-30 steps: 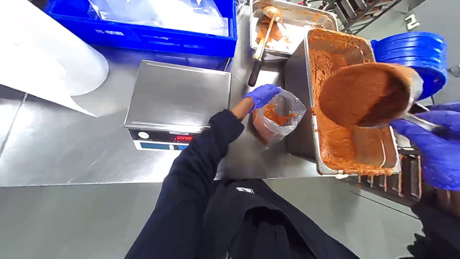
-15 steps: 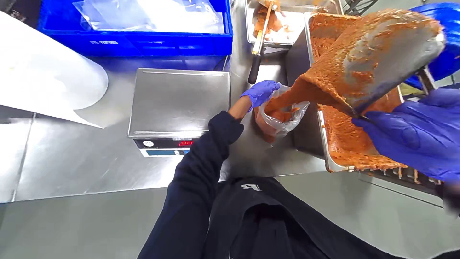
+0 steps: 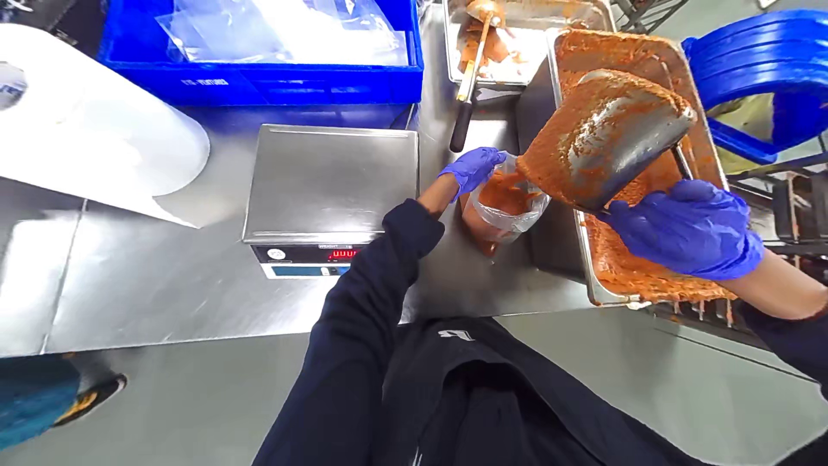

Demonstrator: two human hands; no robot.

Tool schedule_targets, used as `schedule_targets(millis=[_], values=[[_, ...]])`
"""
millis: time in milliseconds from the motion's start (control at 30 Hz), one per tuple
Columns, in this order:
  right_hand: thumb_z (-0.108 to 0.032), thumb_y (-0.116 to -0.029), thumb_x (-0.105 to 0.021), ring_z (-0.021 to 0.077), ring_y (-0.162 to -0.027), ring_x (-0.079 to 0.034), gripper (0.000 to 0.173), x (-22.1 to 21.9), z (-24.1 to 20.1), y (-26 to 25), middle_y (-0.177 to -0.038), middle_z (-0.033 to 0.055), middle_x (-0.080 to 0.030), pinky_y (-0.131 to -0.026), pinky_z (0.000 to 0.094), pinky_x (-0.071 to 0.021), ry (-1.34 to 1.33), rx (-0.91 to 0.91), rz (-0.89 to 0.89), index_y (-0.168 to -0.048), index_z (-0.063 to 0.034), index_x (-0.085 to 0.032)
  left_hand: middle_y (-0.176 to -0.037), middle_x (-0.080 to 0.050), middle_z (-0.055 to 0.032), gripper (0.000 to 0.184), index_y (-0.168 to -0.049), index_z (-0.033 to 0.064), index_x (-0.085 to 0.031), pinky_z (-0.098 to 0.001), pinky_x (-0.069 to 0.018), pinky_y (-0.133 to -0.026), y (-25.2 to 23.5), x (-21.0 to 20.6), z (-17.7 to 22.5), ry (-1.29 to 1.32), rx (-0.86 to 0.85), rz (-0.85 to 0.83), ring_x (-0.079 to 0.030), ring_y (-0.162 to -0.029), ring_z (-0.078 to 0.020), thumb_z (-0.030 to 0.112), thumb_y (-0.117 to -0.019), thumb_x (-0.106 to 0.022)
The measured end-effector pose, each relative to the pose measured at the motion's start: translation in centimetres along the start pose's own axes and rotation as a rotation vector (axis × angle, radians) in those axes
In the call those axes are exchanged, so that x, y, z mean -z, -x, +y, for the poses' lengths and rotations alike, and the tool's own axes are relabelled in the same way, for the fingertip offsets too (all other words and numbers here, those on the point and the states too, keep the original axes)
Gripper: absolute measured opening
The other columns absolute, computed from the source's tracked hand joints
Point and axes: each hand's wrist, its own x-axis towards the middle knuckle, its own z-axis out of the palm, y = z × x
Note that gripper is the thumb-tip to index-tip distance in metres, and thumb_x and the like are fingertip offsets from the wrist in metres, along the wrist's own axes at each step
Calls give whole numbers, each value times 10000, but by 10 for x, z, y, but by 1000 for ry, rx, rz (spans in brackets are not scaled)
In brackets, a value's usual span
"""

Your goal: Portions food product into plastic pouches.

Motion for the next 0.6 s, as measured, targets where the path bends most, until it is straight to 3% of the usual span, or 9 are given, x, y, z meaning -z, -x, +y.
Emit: schedule_targets(millis=[100, 200, 267, 333, 400, 433, 533, 600], values=[[-149, -1034, -508, 230, -556, -506, 269, 8, 2, -6, -578, 76, -531, -796, 383, -434, -134, -134, 61, -828, -43, -644, -812, -540, 13, 256, -1134, 81, -608, -202, -449, -595, 18, -7, 21, -22, 17, 38, -504, -647, -36, 292, -1069, -479], [-174, -960, -646, 200, -573, -517, 273, 12, 7, -12, -581, 112, -556, -837, 395, -421, -383, -385, 139, -749, -1, -674, -918, -562, -7, 316, -1264, 96, -598, -217, -435, -658, 57, -16, 65, -75, 154, 92, -485, -710, -47, 324, -1084, -473], [-203, -915, -718, 99, -681, -546, 270, 13, 12, -10, -655, 83, -612, -892, 324, -399, -565, -575, 185, -755, 13, -689, -838, -514, 22, 294, -1209, 98, -604, -185, -405, -590, 55, -17, 61, -73, 126, 93, -445, -638, -19, 328, -1084, -471], [-199, -876, -762, -21, -836, -580, 208, 13, 15, -6, -764, -32, -663, -917, 205, -421, -712, -778, 211, -768, -37, -687, -824, -503, 30, 283, -1192, 103, -608, -189, -396, -592, 52, -15, 56, -68, 106, 79, -433, -637, -19, 329, -1082, -477], [-142, -841, -758, -98, -851, -588, 68, 15, 15, -1, -830, -174, -652, -820, 113, -478, -877, -1034, 242, -812, -175, -706, -825, -510, 36, 284, -1197, 109, -611, -195, -408, -605, 49, -13, 49, -74, 81, 64, -442, -647, -20, 333, -1077, -482], [-104, -832, -751, -98, -765, -610, 144, 16, 15, 0, -810, -205, -667, -716, 104, -519, -968, -1154, 286, -824, -242, -712, -824, -509, 38, 282, -1196, 111, -611, -197, -407, -604, 47, -13, 48, -79, 82, 60, -442, -646, -21, 330, -1078, -479], [-80, -845, -725, -51, -587, -605, 223, 23, 17, 12, -711, -181, -692, -554, 131, -519, -1151, -1349, 411, -809, -300, -728, -802, -498, 41, 270, -1194, 74, -616, -186, -391, -592, 38, -21, 60, -104, 136, 78, -423, -628, -10, 261, -1093, -447], [-107, -859, -706, -47, -548, -562, 211, 27, 20, 29, -675, -172, -666, -532, 132, -487, -1203, -1364, 473, -810, -311, -726, -791, -505, 43, 263, -1194, 63, -621, -181, -400, -596, 31, -21, 58, -89, 148, 85, -435, -627, -8, 237, -1092, -452]])
